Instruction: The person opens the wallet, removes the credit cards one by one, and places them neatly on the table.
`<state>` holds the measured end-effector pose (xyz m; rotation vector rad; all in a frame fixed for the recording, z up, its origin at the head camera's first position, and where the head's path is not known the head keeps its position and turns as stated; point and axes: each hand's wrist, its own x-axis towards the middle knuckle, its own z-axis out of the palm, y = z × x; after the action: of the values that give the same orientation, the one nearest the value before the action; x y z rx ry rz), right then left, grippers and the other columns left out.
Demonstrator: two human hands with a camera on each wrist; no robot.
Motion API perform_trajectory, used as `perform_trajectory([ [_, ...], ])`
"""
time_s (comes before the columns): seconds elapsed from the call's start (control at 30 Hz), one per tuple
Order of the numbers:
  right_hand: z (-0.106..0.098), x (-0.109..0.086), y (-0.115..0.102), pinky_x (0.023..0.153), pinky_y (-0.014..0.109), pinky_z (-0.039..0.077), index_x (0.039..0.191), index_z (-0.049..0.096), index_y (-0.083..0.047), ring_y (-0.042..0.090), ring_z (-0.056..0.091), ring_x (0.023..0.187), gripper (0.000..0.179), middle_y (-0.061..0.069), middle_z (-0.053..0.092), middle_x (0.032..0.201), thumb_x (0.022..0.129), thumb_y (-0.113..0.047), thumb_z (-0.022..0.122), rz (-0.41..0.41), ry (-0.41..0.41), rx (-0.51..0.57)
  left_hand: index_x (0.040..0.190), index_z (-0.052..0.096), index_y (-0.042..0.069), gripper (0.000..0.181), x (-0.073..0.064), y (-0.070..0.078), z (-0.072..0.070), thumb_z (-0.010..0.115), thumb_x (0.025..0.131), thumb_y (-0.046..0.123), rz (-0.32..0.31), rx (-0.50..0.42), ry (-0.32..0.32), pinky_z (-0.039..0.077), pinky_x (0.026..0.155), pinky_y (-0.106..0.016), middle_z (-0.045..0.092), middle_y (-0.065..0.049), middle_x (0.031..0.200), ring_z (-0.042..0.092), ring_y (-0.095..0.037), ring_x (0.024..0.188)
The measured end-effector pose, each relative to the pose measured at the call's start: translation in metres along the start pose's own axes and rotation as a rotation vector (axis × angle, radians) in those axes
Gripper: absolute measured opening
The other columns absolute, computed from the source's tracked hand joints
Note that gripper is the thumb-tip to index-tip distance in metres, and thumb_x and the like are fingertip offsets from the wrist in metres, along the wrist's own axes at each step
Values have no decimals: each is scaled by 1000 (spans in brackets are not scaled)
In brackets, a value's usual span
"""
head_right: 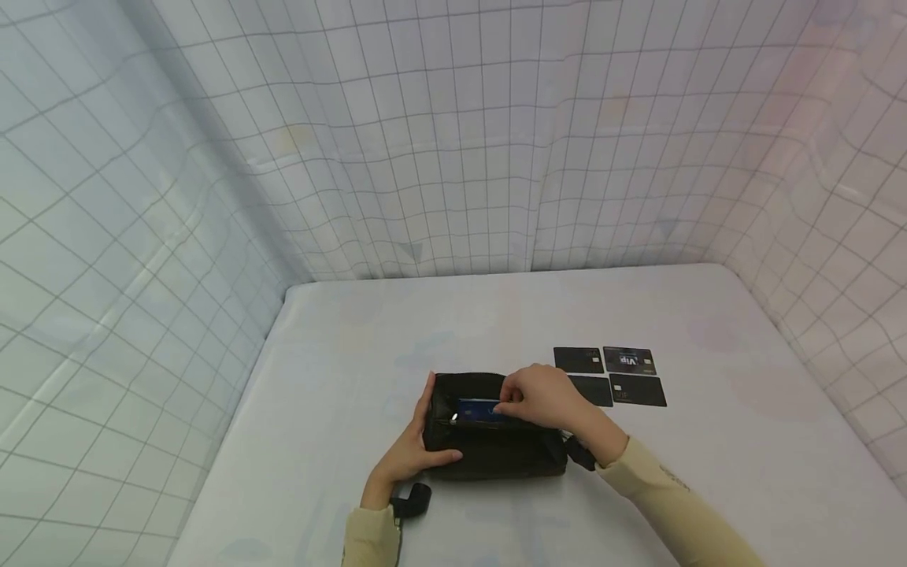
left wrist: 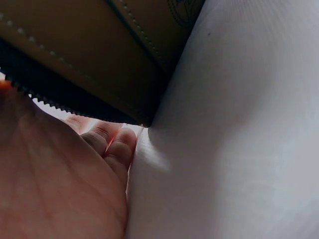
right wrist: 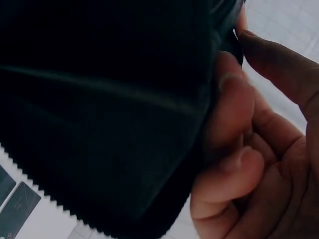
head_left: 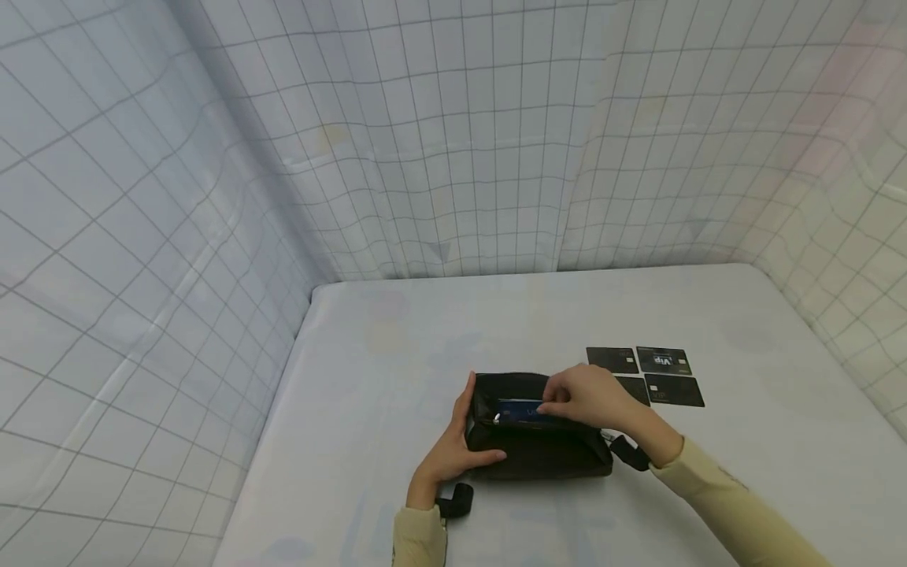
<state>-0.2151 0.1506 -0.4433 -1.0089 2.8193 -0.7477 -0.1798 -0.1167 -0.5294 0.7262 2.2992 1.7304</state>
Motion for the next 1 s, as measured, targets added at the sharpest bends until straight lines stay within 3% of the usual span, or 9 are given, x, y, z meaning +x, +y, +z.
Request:
perform_trajectory([
  [0.07, 4, 3, 0, 49, 22, 40, 84, 72, -20, -3, 46, 53, 12, -20, 54, 62, 85, -31, 72, 16, -12, -14, 154, -6, 20, 117, -1, 2, 0, 81, 77, 19, -1, 7, -1, 19, 101, -65, 0, -13, 156, 5, -38, 140],
  [0.2, 9, 9, 2, 49, 22, 41, 87, 74, -16, -2, 47, 53, 14, -18, 55, 61, 83, -30, 74, 46, -24, -42, 153, -7, 29, 118, 1, -12, 2, 82, 76, 22, -26, 22, 0, 19, 102, -63, -1, -6, 156, 6, -34, 141],
  [0.33, 10, 14, 6, 48, 24, 43, 89, 75, -12, 1, 48, 47, 14, -15, 55, 56, 84, -24, 73, 78, -40, 11, 152, -7, 37, 118, 2, -22, 4, 82, 75, 27, -42, -6, -3, 18, 103, -62, -1, 0, 156, 5, -30, 141],
  [0.5, 13, 20, 7, 47, 25, 45, 85, 75, -11, 3, 49, 42, 9, -13, 56, 52, 83, -19, 74, 146, -28, 53, 152, -7, 37, 118, 2, -23, 5, 82, 75, 29, -49, -25, 4, 17, 102, -63, -1, 0, 156, 4, -31, 141],
  [0.93, 24, 26, 1, 43, 26, 41, 68, 71, -17, 4, 47, 42, 14, -13, 52, 50, 77, -23, 80, 276, 25, -77, 152, -7, 37, 116, 1, -22, 6, 81, 77, 29, -65, -15, -12, 18, 103, -63, -4, 2, 156, 1, -29, 141],
  [1.0, 25, 26, -1, 41, 26, 40, 65, 69, -18, 5, 46, 41, 16, -13, 50, 47, 76, -23, 81, 280, 40, -96, 152, -7, 35, 116, 0, -14, 4, 81, 77, 25, -68, -18, -21, 17, 103, -64, -5, -1, 157, -1, -30, 141],
])
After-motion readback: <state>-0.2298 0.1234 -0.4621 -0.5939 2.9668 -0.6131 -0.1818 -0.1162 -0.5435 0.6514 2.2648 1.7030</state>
